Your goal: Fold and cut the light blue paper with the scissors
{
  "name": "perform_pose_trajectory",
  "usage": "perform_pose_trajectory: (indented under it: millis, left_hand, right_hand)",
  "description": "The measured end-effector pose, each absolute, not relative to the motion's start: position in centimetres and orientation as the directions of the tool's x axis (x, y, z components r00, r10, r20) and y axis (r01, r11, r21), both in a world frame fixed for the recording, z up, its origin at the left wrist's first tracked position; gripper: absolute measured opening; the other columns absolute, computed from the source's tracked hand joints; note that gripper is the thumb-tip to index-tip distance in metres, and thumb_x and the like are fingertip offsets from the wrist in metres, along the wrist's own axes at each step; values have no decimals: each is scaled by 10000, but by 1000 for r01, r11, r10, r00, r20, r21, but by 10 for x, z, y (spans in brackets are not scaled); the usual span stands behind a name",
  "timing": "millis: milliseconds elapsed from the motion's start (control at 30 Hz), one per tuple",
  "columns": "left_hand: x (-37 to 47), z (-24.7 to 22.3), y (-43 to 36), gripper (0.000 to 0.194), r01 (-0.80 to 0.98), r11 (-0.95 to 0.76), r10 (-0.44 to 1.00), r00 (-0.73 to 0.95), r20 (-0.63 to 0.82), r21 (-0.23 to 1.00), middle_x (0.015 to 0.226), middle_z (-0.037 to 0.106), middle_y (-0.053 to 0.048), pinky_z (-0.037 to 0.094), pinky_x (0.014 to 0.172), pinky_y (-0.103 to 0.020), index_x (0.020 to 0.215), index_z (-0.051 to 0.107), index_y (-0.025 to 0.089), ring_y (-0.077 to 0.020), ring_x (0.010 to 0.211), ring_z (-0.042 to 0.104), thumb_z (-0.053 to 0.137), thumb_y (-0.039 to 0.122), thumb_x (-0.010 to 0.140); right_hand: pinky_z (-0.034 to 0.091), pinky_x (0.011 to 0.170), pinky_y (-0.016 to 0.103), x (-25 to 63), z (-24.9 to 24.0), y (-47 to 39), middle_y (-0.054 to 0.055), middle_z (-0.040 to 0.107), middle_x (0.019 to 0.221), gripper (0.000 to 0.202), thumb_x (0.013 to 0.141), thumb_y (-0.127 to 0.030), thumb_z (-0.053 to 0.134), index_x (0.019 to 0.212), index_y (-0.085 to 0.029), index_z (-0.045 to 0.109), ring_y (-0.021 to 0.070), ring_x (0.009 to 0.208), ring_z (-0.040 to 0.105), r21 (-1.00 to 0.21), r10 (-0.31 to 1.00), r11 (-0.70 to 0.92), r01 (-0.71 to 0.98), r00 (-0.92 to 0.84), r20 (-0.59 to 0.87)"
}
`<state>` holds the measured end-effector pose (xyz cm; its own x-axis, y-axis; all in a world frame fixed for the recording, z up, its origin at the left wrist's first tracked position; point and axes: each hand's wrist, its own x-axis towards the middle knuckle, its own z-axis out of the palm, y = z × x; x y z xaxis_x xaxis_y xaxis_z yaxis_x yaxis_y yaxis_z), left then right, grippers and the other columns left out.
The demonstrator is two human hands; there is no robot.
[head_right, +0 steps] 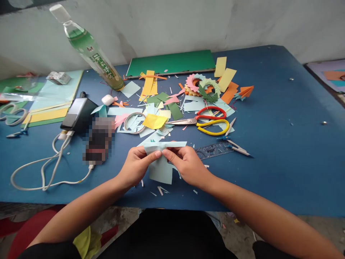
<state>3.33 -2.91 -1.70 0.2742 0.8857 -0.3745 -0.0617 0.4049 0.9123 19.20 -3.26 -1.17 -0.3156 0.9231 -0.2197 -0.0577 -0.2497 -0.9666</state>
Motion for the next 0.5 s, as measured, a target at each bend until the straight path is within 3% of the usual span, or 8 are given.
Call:
perform_pose_trajectory:
  millis: [367, 500]
  left_hand:
    - [35, -25, -32, 251, -111, 427, 885, 254, -390, 897, 677, 670, -24, 460, 583, -231, 762, 721, 130, -116, 588, 550, 721, 365, 675]
    - [35, -26, -32, 212, -80, 376, 909, 225, -351, 923, 692, 661, -14, 445, 610, -222, 725, 724, 145, -115, 621, 543, 722, 351, 675]
  right_hand:
    - [473, 713, 295, 186, -24, -35, 40, 680, 806, 340, 679, -452, 694, 860, -165, 684, 160, 718, 595, -848, 878, -424, -318, -373, -299]
    - [473, 760, 322, 183, -25, -36, 46, 692, 816, 361, 644, -468, 717, 841, -167, 685, 183, 759, 608, -850, 892, -412, -328, -337, -303]
